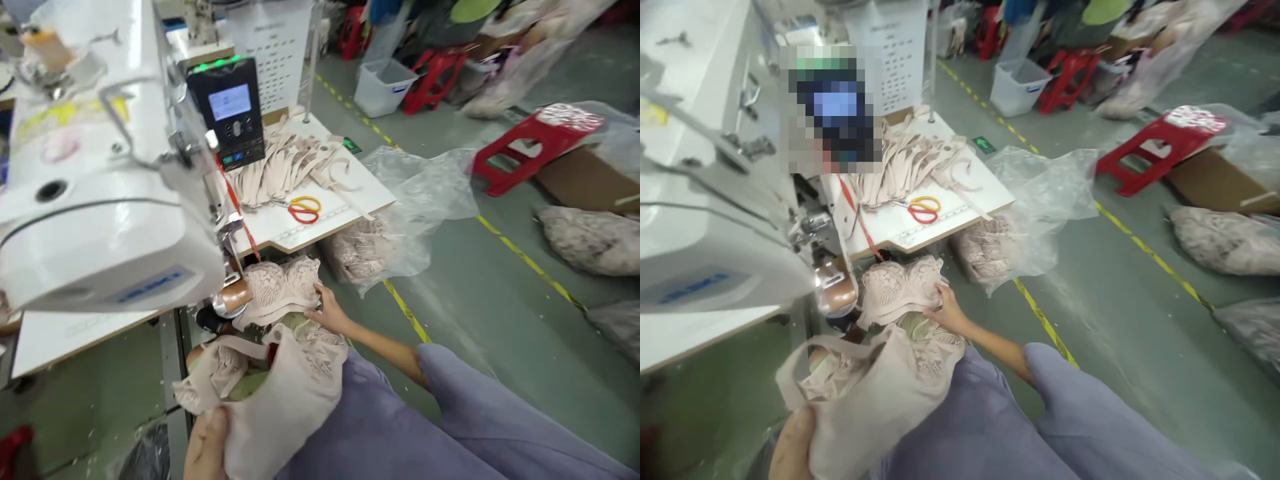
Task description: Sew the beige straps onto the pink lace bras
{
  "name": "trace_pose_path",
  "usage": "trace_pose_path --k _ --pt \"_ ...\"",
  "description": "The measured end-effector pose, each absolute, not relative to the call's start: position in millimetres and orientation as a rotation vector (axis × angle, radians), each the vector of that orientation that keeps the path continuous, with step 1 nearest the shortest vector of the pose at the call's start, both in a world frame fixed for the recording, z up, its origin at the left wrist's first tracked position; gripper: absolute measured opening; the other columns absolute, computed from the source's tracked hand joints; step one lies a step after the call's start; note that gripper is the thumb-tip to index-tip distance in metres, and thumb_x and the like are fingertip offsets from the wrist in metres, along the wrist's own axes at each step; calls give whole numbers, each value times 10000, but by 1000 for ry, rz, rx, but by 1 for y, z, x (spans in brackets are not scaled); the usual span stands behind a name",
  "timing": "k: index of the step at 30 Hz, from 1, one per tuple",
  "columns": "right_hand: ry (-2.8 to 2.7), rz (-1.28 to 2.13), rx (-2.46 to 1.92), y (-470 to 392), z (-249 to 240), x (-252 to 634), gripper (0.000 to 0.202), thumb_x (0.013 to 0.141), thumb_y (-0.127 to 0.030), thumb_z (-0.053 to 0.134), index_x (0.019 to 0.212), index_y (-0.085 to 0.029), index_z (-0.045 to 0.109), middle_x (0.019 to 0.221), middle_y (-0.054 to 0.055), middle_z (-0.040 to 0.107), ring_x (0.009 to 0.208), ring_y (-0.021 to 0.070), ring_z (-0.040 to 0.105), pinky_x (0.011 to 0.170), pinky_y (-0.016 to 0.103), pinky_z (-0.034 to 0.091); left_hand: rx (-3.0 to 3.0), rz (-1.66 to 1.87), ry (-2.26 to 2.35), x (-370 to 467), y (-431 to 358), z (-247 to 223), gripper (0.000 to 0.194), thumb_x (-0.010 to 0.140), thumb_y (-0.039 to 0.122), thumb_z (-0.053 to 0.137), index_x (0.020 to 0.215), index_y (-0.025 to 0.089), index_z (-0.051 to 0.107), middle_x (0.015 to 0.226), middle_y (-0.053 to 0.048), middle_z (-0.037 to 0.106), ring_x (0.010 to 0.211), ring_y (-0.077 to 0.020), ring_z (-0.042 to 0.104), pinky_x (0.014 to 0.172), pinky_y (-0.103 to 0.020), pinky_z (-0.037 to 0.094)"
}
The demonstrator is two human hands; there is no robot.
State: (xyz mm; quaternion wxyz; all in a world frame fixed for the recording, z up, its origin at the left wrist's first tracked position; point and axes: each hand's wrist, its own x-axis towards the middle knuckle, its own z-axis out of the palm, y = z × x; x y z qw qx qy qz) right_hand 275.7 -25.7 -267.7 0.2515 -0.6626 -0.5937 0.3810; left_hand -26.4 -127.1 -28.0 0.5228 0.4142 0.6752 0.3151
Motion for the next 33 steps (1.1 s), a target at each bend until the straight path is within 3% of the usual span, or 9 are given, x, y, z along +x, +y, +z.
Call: trace_pose_path --k 2,5,9,13,15,20,24,27,33 --pt "-1564 1069 -1821 -42 -274 271 907 789 -533 695 1498 -133 294 1472 246 363 1278 313 506 1056 486 462 883 773 1746 -23 -118 -33 561 937 643 429 1111 230 766 1130 -64 766 1147 -338 673 962 -432 563" --pt "-1558 1213 -1799 -56 -273 278 772 755 -449 737 1409 -186 423 1244 143 567 959 227 625 867 403 530 678 735 1890 -22 -104 -43 616 876 667 509 1171 175 734 1064 -99 776 1132 -343 677 985 -421 547" --pt "-1625 1429 -1683 -54 -250 306 288 809 -466 669 826 -183 622 672 -21 527 641 148 512 641 277 428 745 557 1926 -39 -83 -65 653 872 684 458 1147 140 693 992 -148 763 1092 -369 681 980 -472 526" --pt "-1675 1595 -1442 -55 -189 313 562 889 -636 531 575 -178 444 541 -52 320 528 90 333 535 238 281 1421 325 2048 -23 -54 -91 626 795 637 565 1105 106 682 1234 -259 651 1354 -486 441 1123 -625 316" --pt "-1661 1692 -1235 -59 -151 305 591 898 -673 504 588 -176 427 559 -56 296 533 79 294 511 228 237 1634 506 1929 11 -46 -102 680 771 605 616 1221 95 630 1366 -267 560 1435 -453 334 1174 -600 241" --pt "-1986 1702 -861 -39 -90 311 424 921 -548 577 803 -151 670 673 -33 554 617 90 498 566 193 392 1108 438 1003 90 -53 -113 510 819 610 636 1044 159 708 1019 -120 711 998 -298 642 914 -402 499" --pt "-2000 759 -1715 57 -79 372 287 910 -404 617 1062 -184 720 1034 78 703 939 198 646 841 291 516 883 462 924 95 -63 -105 432 845 569 669 1028 177 682 891 -57 678 788 -200 598 793 -307 466" --pt "-1758 441 -2026 143 -72 415 458 950 -258 486 1337 -18 534 1359 289 512 1229 352 530 1018 471 437 995 430 1001 84 -65 -98 457 833 618 660 828 162 634 724 -10 575 681 -153 496 691 -257 403" --pt "-1777 322 -2233 200 -70 425 449 906 -359 573 1240 -60 594 1276 266 570 1160 365 573 958 459 462 1117 565 1233 60 -68 -95 494 877 643 574 722 175 537 699 -10 496 709 -171 456 690 -270 395"
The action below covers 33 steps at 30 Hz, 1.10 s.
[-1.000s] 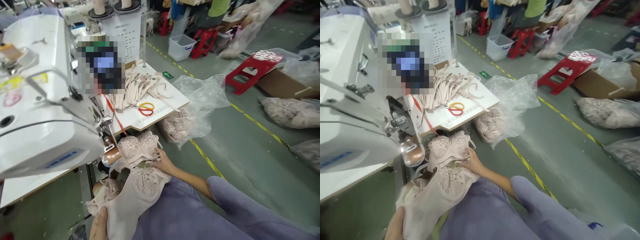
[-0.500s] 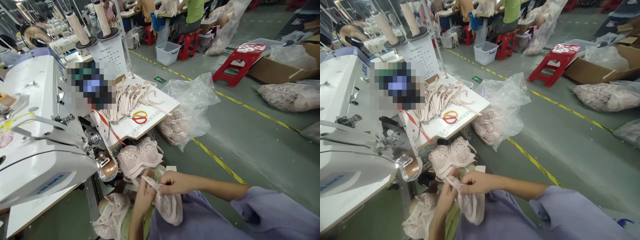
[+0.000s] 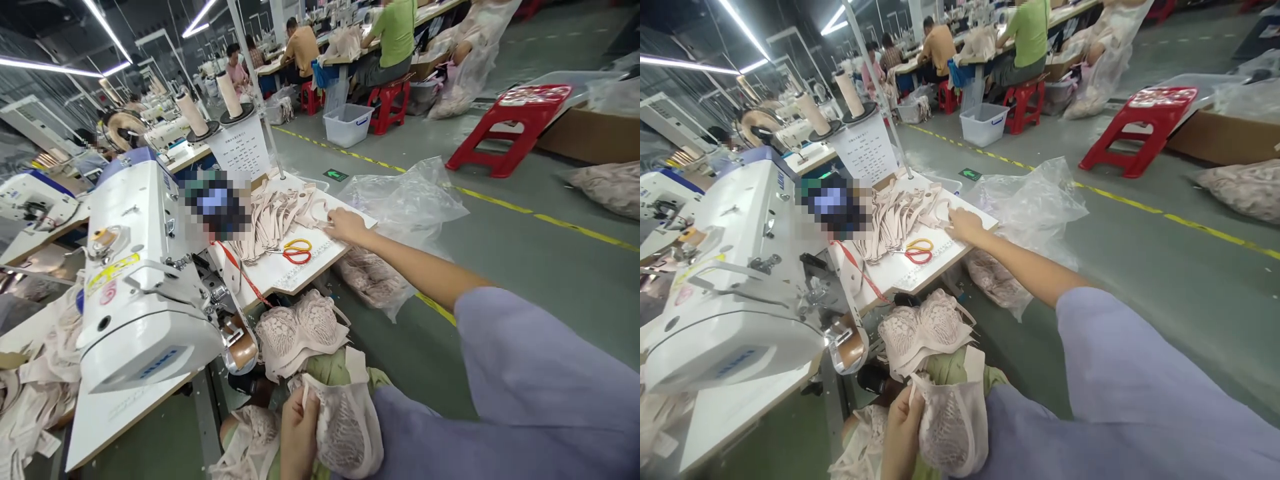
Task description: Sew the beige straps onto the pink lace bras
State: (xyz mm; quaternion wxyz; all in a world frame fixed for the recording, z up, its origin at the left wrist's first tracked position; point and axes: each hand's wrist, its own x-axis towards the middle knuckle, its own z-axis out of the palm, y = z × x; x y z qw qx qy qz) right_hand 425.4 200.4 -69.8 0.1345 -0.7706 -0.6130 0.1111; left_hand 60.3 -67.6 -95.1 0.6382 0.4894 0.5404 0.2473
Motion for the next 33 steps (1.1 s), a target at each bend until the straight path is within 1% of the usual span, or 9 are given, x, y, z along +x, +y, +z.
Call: trace_pose_path --k 3,9,13,16,20,25,28,30,33 --pt "-1882 389 -2293 193 -78 418 356 867 -353 632 1092 -79 668 1171 255 646 1099 361 619 898 447 484 1053 598 1272 55 -71 -96 481 869 638 585 733 177 552 714 -14 517 730 -185 482 709 -280 414" --pt "-1918 563 -2248 187 -77 412 142 743 -100 648 867 -61 704 1052 274 705 1120 393 621 943 473 460 999 583 1213 63 -71 -99 474 869 626 601 762 165 597 730 -16 560 754 -185 513 738 -273 431" --pt "-1822 785 -2015 178 -66 403 42 747 -155 639 754 -122 665 832 142 724 951 307 669 862 392 517 1010 603 1221 61 -70 -98 475 868 629 601 788 161 619 751 -20 590 751 -182 521 728 -267 429" --pt "-1682 960 -1763 168 -55 387 194 863 -250 508 888 -124 654 838 109 710 810 210 663 769 327 555 1025 633 1271 56 -69 -93 498 852 649 607 757 160 623 710 -18 589 738 -187 535 715 -271 437" --pt "-1493 1111 -1451 141 -41 352 387 915 -268 336 1175 -122 583 1005 118 679 807 157 631 765 304 570 979 672 1349 47 -66 -79 527 788 684 650 775 158 674 698 -33 621 723 -210 574 691 -296 466" --pt "-1116 1591 -822 70 -40 288 597 797 -306 573 1380 -210 486 868 9 584 654 116 539 572 233 509 980 800 1381 30 -65 -54 426 775 575 722 776 150 689 689 -15 625 655 -153 534 652 -258 440" --pt "-1245 1502 -875 28 -48 256 668 838 -238 608 1469 -292 398 920 -3 596 686 112 553 604 232 522 1044 857 1452 21 -66 -39 405 775 551 726 753 150 672 635 14 569 605 -120 477 599 -230 398" --pt "-1388 1356 -974 10 -57 242 498 874 -208 575 1366 -282 537 976 21 620 749 125 584 657 246 537 1097 848 1484 16 -65 -32 401 784 545 713 737 151 661 611 25 531 581 -107 442 567 -221 374" --pt "-1429 1310 -1057 0 -74 229 190 895 -218 537 984 -222 705 928 30 640 745 134 597 651 256 528 1125 811 1471 11 -64 -26 379 809 522 697 743 152 655 624 22 538 589 -107 456 560 -219 376"
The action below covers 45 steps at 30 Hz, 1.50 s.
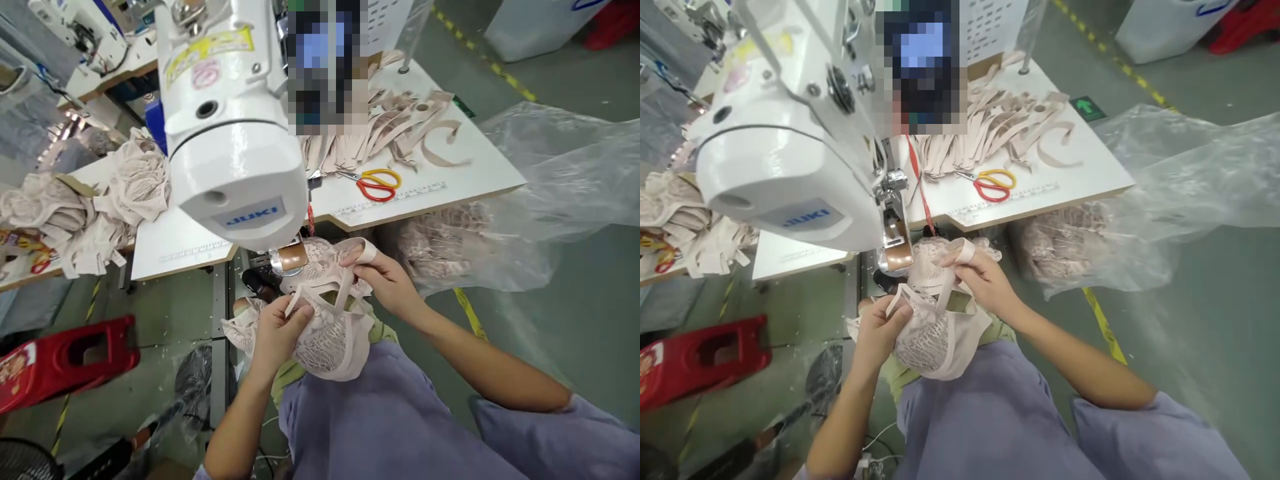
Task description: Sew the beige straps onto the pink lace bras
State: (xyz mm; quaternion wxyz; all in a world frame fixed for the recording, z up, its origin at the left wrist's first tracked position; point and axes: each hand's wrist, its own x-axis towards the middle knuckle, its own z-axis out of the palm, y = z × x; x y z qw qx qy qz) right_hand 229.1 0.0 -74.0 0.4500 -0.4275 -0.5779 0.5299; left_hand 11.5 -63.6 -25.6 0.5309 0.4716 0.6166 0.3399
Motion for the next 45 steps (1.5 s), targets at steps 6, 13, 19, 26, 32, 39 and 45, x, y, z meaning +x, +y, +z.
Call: trace_pose_path --k 6,13,19,26,32,39,45 --pt "-1272 1293 -1172 12 -86 222 179 895 -353 629 996 -215 680 789 -7 641 659 121 572 610 248 497 1244 806 1431 10 -73 -18 269 877 428 664 843 164 704 718 -10 637 647 -129 541 592 -230 422" --pt "-1533 1282 -1223 -15 -84 216 255 854 -436 722 1020 -243 749 991 52 743 865 209 686 723 327 568 1335 662 1417 30 -80 -36 451 805 371 735 1195 167 636 733 17 592 619 -126 496 548 -236 354" --pt "-1254 1705 -1272 -34 -100 212 324 868 -490 687 1083 -250 714 880 26 707 705 150 625 619 266 521 1144 554 1148 29 -76 -60 429 928 470 543 626 168 499 576 50 394 545 -83 349 527 -238 251" --pt "-598 2150 -1095 -16 -102 211 276 690 -409 854 766 -203 688 639 -37 588 548 77 504 517 191 443 1145 585 1268 26 -75 -55 399 919 483 544 683 161 524 635 33 442 596 -96 374 567 -234 289" --pt "-830 2230 -924 5 -77 230 237 686 -383 861 776 -204 736 932 34 703 882 168 652 822 292 538 1294 616 1459 15 -66 -46 452 938 491 517 634 184 383 609 49 312 585 -90 301 549 -243 222" --pt "-1514 1976 -892 -7 -56 210 207 899 -391 676 924 -209 771 931 49 734 873 189 688 799 307 537 1453 544 1416 14 -63 -42 420 957 409 521 620 176 427 577 58 322 560 -88 303 540 -244 222" --pt "-1392 1808 -974 -12 -58 198 158 881 -368 703 884 -224 769 870 23 721 776 151 671 678 253 530 1495 788 1279 13 -63 -50 187 891 343 657 826 168 640 994 -56 619 928 -176 572 766 -254 446"
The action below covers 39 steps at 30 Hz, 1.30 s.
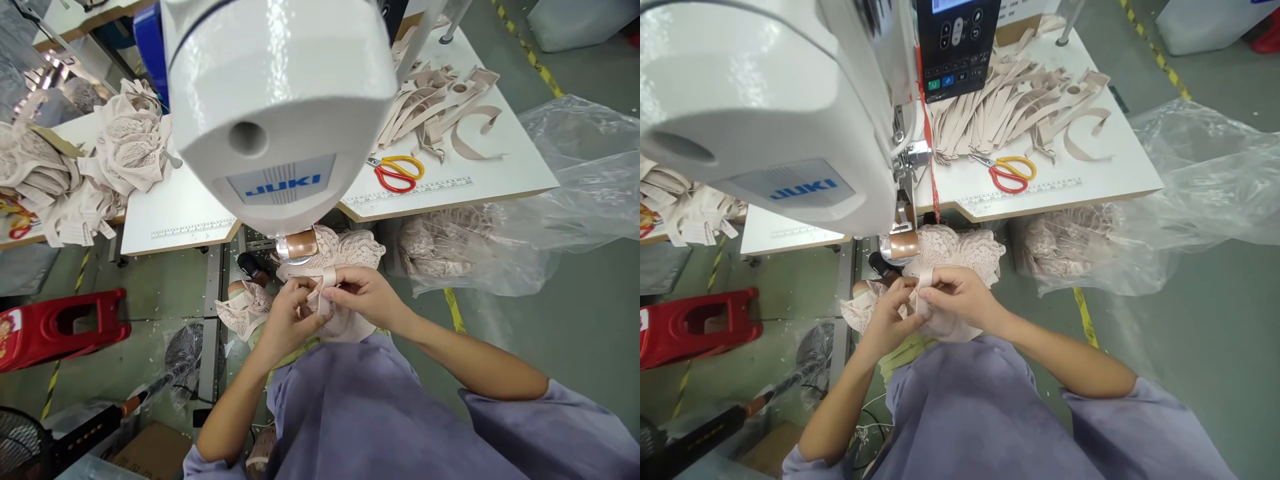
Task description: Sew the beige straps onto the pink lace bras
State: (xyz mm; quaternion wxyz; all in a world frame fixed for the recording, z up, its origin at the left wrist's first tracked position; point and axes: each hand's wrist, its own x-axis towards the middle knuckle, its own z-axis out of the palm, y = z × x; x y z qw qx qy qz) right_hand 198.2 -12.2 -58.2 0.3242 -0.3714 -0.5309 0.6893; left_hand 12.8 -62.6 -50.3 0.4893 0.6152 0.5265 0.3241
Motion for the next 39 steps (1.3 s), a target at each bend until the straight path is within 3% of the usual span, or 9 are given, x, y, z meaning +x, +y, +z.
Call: trace_pose_path --k 5,9,12,14,18,22,27,34,39 --pt "-1275 1750 -965 8 -57 191 153 877 -387 714 884 -240 758 857 1 727 802 140 665 750 254 537 1424 1029 1485 20 -67 -62 222 976 392 549 1059 190 588 662 44 533 565 -106 485 548 -214 393" --pt "-1216 1739 -1054 36 -57 189 241 869 -465 703 915 -232 749 874 17 706 792 140 651 675 241 540 2004 1066 1443 5 -52 -54 324 983 267 525 1289 183 591 580 53 560 467 -97 493 491 -214 373" --pt "-1218 1653 -1080 58 -56 187 281 845 -485 710 819 -205 702 709 -4 634 651 121 596 597 237 515 2151 995 1484 -7 -34 -42 278 986 209 498 1169 193 707 653 6 688 530 -105 613 533 -206 454" --pt "-1329 1534 -1109 71 -54 184 257 819 -442 732 785 -194 672 640 -16 594 583 117 550 563 246 485 2015 950 1558 -11 -26 -35 276 985 214 509 1150 194 729 865 -37 784 714 -136 721 650 -215 542" --pt "-1588 1163 -1128 92 -50 174 161 816 -345 706 791 -198 646 662 -16 572 610 130 494 587 274 441 1713 892 1577 -8 -21 -21 276 972 244 538 1153 197 742 1151 -56 766 1025 -191 735 869 -270 584" --pt "-1726 955 -1074 106 -50 165 149 801 -305 679 734 -198 599 833 29 582 733 164 512 653 307 436 1559 815 1570 -8 -22 -8 291 972 269 532 1152 178 742 1166 -61 760 1026 -202 730 841 -276 585" --pt "-1811 967 -1060 108 -51 173 170 808 -329 682 751 -202 585 970 59 583 780 182 515 675 326 451 1531 676 1557 -11 -25 1 313 983 308 521 1191 202 729 865 -28 789 670 -157 694 622 -255 538" --pt "-1800 992 -1032 108 -47 169 211 828 -331 659 715 -206 533 919 47 561 821 197 528 719 344 451 1581 675 1491 -8 -25 -3 313 990 299 514 1198 203 728 1107 -47 776 947 -190 731 776 -257 562" --pt "-1866 978 -1029 111 -40 160 241 832 -293 613 672 -205 455 825 22 526 772 179 518 740 348 449 1610 646 1525 -9 -19 -3 324 992 320 511 1193 201 735 1093 -51 781 951 -208 737 730 -261 573"
